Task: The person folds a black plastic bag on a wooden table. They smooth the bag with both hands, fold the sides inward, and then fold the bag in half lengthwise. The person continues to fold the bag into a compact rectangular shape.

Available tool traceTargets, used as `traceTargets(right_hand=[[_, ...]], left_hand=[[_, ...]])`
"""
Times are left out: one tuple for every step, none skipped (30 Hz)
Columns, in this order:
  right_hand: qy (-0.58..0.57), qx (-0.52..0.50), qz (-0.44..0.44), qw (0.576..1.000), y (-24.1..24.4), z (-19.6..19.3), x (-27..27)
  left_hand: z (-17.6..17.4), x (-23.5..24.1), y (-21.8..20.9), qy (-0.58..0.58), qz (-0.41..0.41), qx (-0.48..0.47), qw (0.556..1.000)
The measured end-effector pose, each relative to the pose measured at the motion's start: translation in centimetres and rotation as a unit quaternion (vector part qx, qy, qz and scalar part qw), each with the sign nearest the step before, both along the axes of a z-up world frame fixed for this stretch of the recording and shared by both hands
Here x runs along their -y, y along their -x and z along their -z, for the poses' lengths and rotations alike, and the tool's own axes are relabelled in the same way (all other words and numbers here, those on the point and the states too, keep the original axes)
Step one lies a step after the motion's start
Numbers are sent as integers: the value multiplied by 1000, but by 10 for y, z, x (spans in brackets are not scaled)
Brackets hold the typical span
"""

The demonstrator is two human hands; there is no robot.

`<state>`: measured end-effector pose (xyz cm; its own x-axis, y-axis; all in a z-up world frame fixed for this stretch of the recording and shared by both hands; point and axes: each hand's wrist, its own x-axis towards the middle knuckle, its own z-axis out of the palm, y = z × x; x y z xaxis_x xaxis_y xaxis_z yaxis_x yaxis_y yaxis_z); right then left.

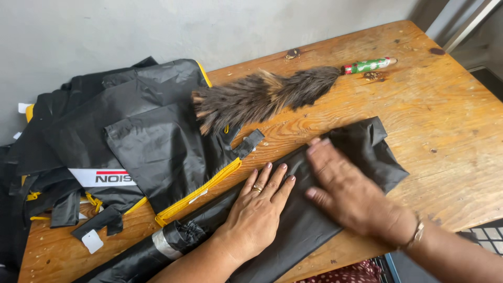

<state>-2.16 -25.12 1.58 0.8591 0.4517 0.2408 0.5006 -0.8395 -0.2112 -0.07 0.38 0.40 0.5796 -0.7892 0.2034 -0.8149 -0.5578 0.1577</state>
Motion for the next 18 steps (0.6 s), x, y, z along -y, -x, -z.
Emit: traceTargets(right_hand=[[2, 3, 1, 1000, -6, -2, 9], [15, -35, 31, 999, -12, -4, 18], [27, -78, 59, 995, -15, -4, 26], [29, -79, 59, 995, -11, -2, 22], [72, -6, 84, 994, -9, -1, 17], [114, 67, 108, 985, -8, 1, 12], [115, 68, 107, 985, 5, -11, -3], [54, 69, 41, 995, 17, -22, -18], [-9, 65, -24, 998, 32, -32, -35], [-11, 62, -25, 998, 36, -27, -40], [50, 88, -39, 994, 39, -23, -45], [112, 114, -54, 986, 42, -20, -50], [113, 114, -54, 986, 28, -15, -33], [63, 51, -41, 996, 15, -10, -17], [11, -13, -29, 999, 2, -6, -2], [12, -14, -28, 999, -8, -3, 14], [34, -17, -3, 999, -19, -2, 30], [56, -20, 23, 998, -30, -1, 46]], left_hand=[[0, 1, -2, 2, 1, 3, 1000], [1, 2, -3, -3, -2, 11, 1000], [3, 3, -1, -8, -7, 14, 1000], [3, 4, 3, -7, -7, 12, 1000], [0, 4, 2, -2, -6, 19, 1000], [-3, 5, 1, 4, -6, 25, 1000], [-5, 6, 1, 4, -7, 25, 1000], [-6, 8, 0, 15, -6, 36, 999], [-7, 8, 1, 22, -5, 43, 999], [-3, 8, 3, 20, -6, 39, 999], [0, 8, 1, 9, -8, 33, 999], [2, 8, 0, -2, -10, 27, 1000], [1, 8, 0, -1, -10, 27, 1000], [0, 6, -1, 1, -4, 36, 999], [-1, 4, 0, 3, 0, 44, 999], [0, 4, 1, 4, 1, 43, 999], [-1, 5, 1, 3, -2, 46, 999], [-1, 5, 0, 3, -4, 50, 999]])
